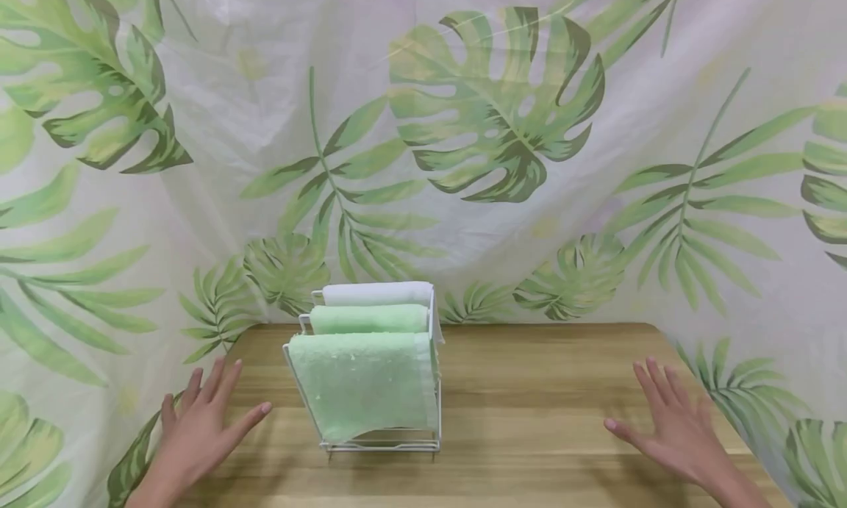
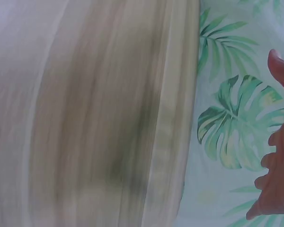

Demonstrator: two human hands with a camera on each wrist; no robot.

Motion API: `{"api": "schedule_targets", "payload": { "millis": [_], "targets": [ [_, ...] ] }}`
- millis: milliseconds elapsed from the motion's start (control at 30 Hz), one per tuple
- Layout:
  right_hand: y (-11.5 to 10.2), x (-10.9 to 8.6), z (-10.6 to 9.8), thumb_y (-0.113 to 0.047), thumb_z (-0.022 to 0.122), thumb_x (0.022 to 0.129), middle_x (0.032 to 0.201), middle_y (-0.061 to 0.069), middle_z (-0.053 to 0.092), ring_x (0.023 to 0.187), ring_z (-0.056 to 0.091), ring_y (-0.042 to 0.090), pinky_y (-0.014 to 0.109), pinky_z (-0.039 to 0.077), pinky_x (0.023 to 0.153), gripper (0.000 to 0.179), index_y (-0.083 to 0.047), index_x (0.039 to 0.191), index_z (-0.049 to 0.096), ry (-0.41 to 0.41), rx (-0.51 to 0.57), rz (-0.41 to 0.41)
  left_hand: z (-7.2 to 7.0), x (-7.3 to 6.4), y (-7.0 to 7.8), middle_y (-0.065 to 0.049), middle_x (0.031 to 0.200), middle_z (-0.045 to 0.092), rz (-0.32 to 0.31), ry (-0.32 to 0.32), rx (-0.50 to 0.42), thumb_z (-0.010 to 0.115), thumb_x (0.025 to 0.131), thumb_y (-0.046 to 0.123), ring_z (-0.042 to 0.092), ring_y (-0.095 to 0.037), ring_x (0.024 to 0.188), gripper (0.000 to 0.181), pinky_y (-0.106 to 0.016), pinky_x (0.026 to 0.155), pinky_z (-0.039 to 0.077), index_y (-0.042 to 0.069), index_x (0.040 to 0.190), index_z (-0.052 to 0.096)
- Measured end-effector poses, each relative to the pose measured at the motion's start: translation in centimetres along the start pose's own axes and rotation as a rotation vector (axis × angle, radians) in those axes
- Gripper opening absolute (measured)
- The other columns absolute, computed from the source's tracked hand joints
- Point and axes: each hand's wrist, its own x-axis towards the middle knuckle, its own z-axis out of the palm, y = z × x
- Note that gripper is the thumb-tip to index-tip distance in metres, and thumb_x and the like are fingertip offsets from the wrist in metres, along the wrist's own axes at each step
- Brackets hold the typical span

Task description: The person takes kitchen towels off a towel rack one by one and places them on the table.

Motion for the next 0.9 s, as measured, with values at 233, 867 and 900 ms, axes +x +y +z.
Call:
{"api": "schedule_targets", "payload": {
  "millis": [233, 867, 900],
  "targets": [
    [-2.0, 0.7, 0.2, -0.055, 0.077, 0.094, 0.176, 0.030, 0.015, 0.163, 0.009, 0.056, 0.098, 0.006, 0.112, 0.111, -0.003, 0.171, 0.016, 0.076, 0.091, -0.048, -0.2, 0.4, 2.2, -0.036, 0.171, 0.026, 0.090, 0.199, -0.122, 0.068, 0.104, 0.048, 0.029, -0.067, 0.150, 0.086, -0.093, 0.114, 0.017, 0.001, 0.166, 0.031],
    [-8.1, 1.5, -0.5, -0.044, 0.078, 0.098, 0.180, 0.017, 0.018, 0.158, 0.026, 0.059, 0.090, 0.029, 0.114, 0.099, -0.022, 0.173, 0.018, 0.110, 0.351, -0.079, -1.8, 1.6, 8.1, 0.022, 0.128, 0.070, 0.193, 0.528, -0.685, 0.071, 0.096, -0.013, 0.067, 0.010, 0.116, 0.041, -0.003, 0.099, 0.054, 0.001, 0.134, 0.071],
    [-8.4, 1.5, -0.5, -0.043, 0.078, 0.098, 0.180, 0.016, 0.019, 0.157, 0.027, 0.059, 0.089, 0.030, 0.114, 0.098, -0.023, 0.173, 0.019, 0.116, 0.360, -0.083, -1.9, 1.7, 8.2, 0.022, 0.126, 0.071, 0.194, 0.523, -0.704, 0.070, 0.097, -0.013, 0.068, 0.008, 0.115, 0.039, -0.004, 0.098, 0.055, 0.000, 0.133, 0.072]
  ]
}}
